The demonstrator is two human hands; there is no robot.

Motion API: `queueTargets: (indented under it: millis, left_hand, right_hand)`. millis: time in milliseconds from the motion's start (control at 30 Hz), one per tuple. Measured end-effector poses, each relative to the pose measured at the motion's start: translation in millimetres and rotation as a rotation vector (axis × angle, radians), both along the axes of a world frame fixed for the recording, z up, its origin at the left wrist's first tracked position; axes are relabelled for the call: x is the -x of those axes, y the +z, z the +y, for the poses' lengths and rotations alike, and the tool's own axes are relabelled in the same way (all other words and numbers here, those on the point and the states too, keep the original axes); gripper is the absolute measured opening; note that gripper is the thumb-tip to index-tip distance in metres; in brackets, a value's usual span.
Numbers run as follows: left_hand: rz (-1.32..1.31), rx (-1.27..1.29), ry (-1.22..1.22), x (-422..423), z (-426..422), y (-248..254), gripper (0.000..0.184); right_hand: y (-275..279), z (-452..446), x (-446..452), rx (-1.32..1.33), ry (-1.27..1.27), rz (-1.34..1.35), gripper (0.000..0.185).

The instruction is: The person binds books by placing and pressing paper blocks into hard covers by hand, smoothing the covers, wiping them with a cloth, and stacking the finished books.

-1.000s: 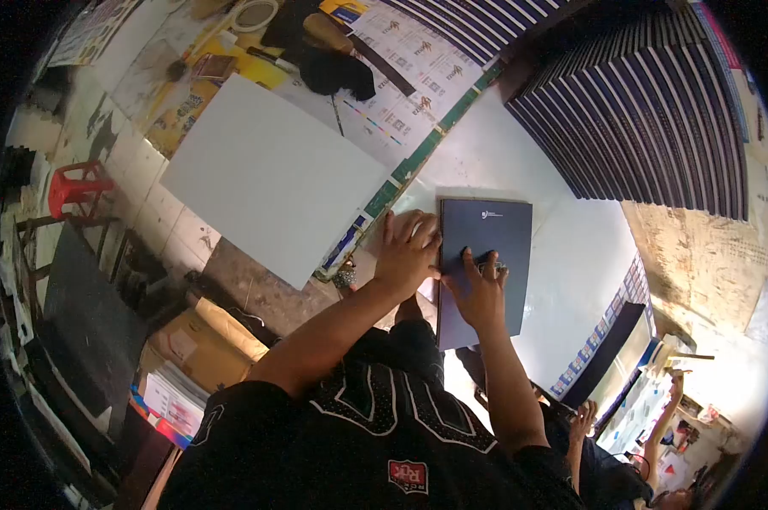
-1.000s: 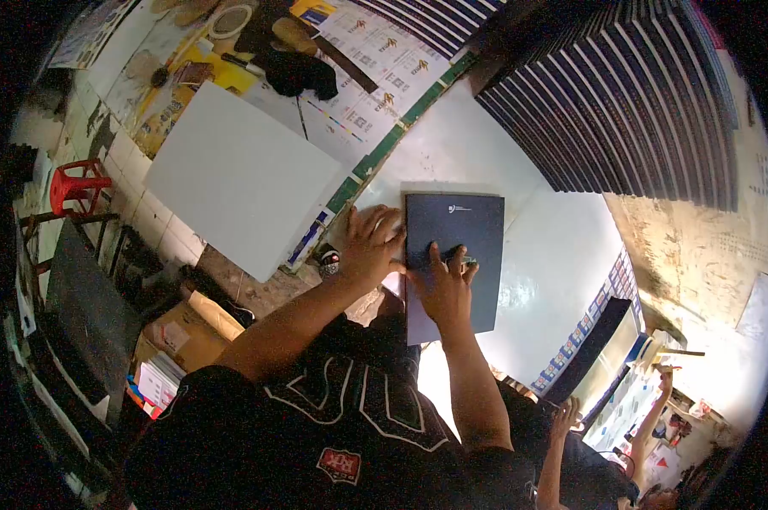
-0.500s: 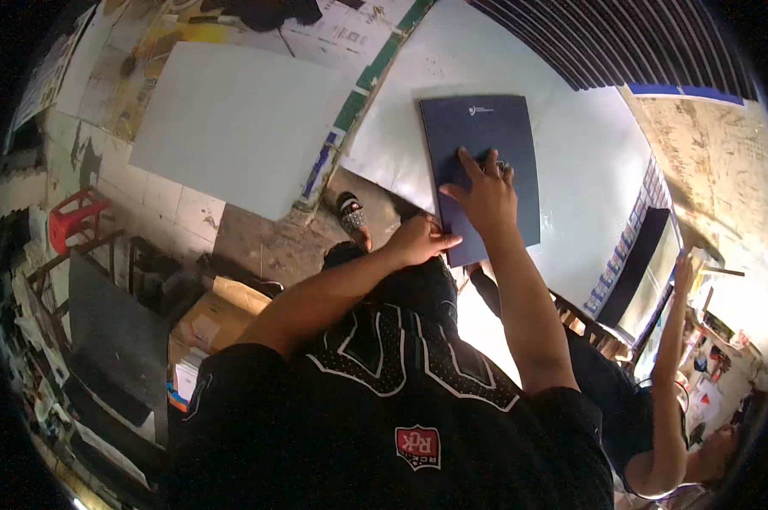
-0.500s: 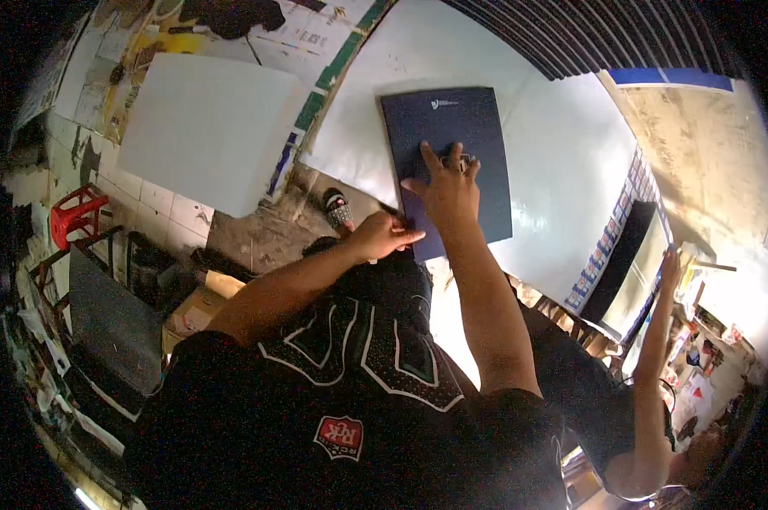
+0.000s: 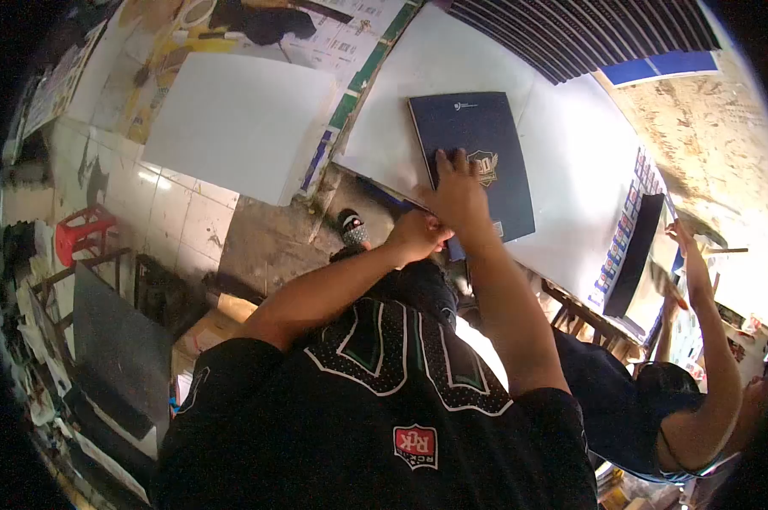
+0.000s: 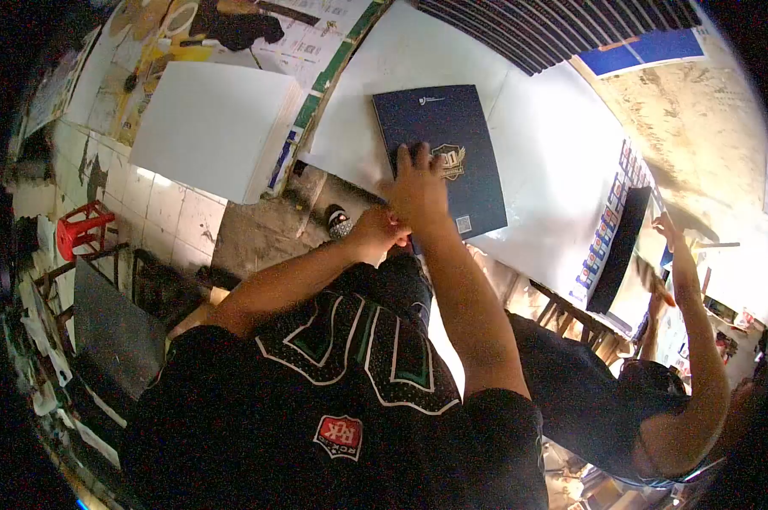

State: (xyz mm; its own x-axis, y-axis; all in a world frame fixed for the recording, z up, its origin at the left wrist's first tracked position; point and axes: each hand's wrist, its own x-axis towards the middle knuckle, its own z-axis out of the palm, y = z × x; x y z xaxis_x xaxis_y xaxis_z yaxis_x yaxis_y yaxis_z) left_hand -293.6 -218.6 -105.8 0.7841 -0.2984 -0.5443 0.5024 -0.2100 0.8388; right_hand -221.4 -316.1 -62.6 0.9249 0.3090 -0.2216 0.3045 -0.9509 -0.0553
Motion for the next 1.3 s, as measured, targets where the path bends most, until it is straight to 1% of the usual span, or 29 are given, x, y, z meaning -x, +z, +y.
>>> queueTargets:
  millis: [33,100,133,167,200,233,300,333,367,400,433,500,567,600,633,700,733,767,833,867,900,967,1000,1067,1100,1167,1200,1267,1300]
  left_hand:
    - [-0.011,-0.003,-0.008,5,-5,-4,0.037]
    - [-0.618,-0.358,-0.184,6,-17,-19,0.032]
    - [-0.728,-0.380,-0.150,11,-23,-13,0.028]
    - [-0.746,-0.386,-0.145,7,-29,2,0.028]
    - [-0.711,-0.316,-0.214,3,-36,17,0.029]
    - [-0.683,-0.248,-0.286,-4,-37,37,0.033]
    - [-0.358,0.083,-0.116,-13,-30,81,0.039]
    - [-0.374,0.064,-0.113,-23,-20,90,0.051]
    - [-0.411,0.139,0.036,-28,-24,56,0.052]
    - [-0.386,0.150,0.157,-37,-15,50,0.052]
    - [-0.361,0.162,0.283,-49,-5,47,0.052]
    - [-0.113,0.350,0.477,-74,14,32,0.052]
    - [-0.117,0.492,0.591,-89,28,49,0.051]
    - [-0.156,0.665,0.485,-97,38,46,0.042]
    - [-0.175,0.655,0.479,-102,43,57,0.042]
    - [-0.101,0.690,0.589,-101,47,83,0.037]
    - [-0.165,0.664,0.572,-102,49,86,0.034]
    - [-0.176,0.650,0.567,-103,53,84,0.034]
    - [-0.311,0.565,0.482,-106,60,81,0.030]
    - [-0.293,0.541,0.524,-106,56,85,0.028]
    - [-0.297,0.528,0.524,-109,52,85,0.028]
    - [-0.336,0.615,0.566,-116,45,88,0.027]
    - [-0.334,0.600,0.568,-116,39,90,0.027]
    - [-0.297,0.623,0.603,-124,25,113,0.028]
    - [-0.293,0.610,0.603,-130,24,107,0.028]
    - [-0.305,0.521,0.441,-149,25,101,0.033]
    - [-0.311,0.507,0.462,-154,26,100,0.033]
    - [-0.423,-0.071,0.261,-164,22,134,0.038]
    - [-0.421,-0.092,0.286,-171,19,142,0.038]
  right_hand:
    - [2,-1,7,-0.003,-0.008,-0.011,0.065]
    - [7,-2,7,-0.070,0.008,-0.076,0.062]
    - [25,-5,7,-0.061,0.056,-0.126,0.055]
    - [39,-12,4,-0.063,0.059,-0.145,0.055]
    - [52,-23,0,-0.107,0.022,-0.120,0.055]
    - [68,-35,-6,-0.152,-0.016,-0.103,0.056]
    - [112,-61,-17,-0.329,-0.118,-0.198,0.052]
    - [131,-78,-23,-0.453,-0.222,-0.183,0.051]
    - [149,-93,-27,-0.581,-0.324,-0.166,0.050]
    - [164,-105,-22,-0.733,-0.330,-0.108,0.049]
    - [166,-116,-19,-0.738,-0.315,-0.130,0.049]
    - [162,-133,-12,-1.104,-0.293,-0.089,0.050]
    - [173,-129,-2,-1.325,-0.411,0.029,0.051]
    - [171,-129,0,-1.392,-0.393,0.053,0.051]
    - [168,-130,0,-1.459,-0.376,0.080,0.052]
    - [165,-128,-1,-1.486,-0.311,0.048,0.053]
    - [159,-130,-5,-1.575,-0.301,0.083,0.051]
    - [154,-134,-8,-1.593,-0.296,0.080,0.051]
    - [143,-142,-15,-1.576,-0.257,0.102,0.049]
    - [136,-144,-20,-1.632,-0.222,0.089,0.044]
    - [132,-149,-22,-1.646,-0.220,0.093,0.044]
    - [136,-152,-30,-1.732,-0.242,0.187,0.041]
    - [137,-157,-35,-1.744,-0.245,0.196,0.041]
    - [139,-169,-50,-1.286,-0.177,0.153,0.034]
    - [139,-176,-53,-1.296,-0.181,0.159,0.034]
    - [136,-188,-63,-1.154,-0.283,0.247,0.026]
    - [133,-193,-66,-1.161,-0.263,0.265,0.026]
    - [124,-200,-65,-1.401,-0.301,0.218,0.022]
    - [120,-205,-67,-1.410,-0.279,0.242,0.022]
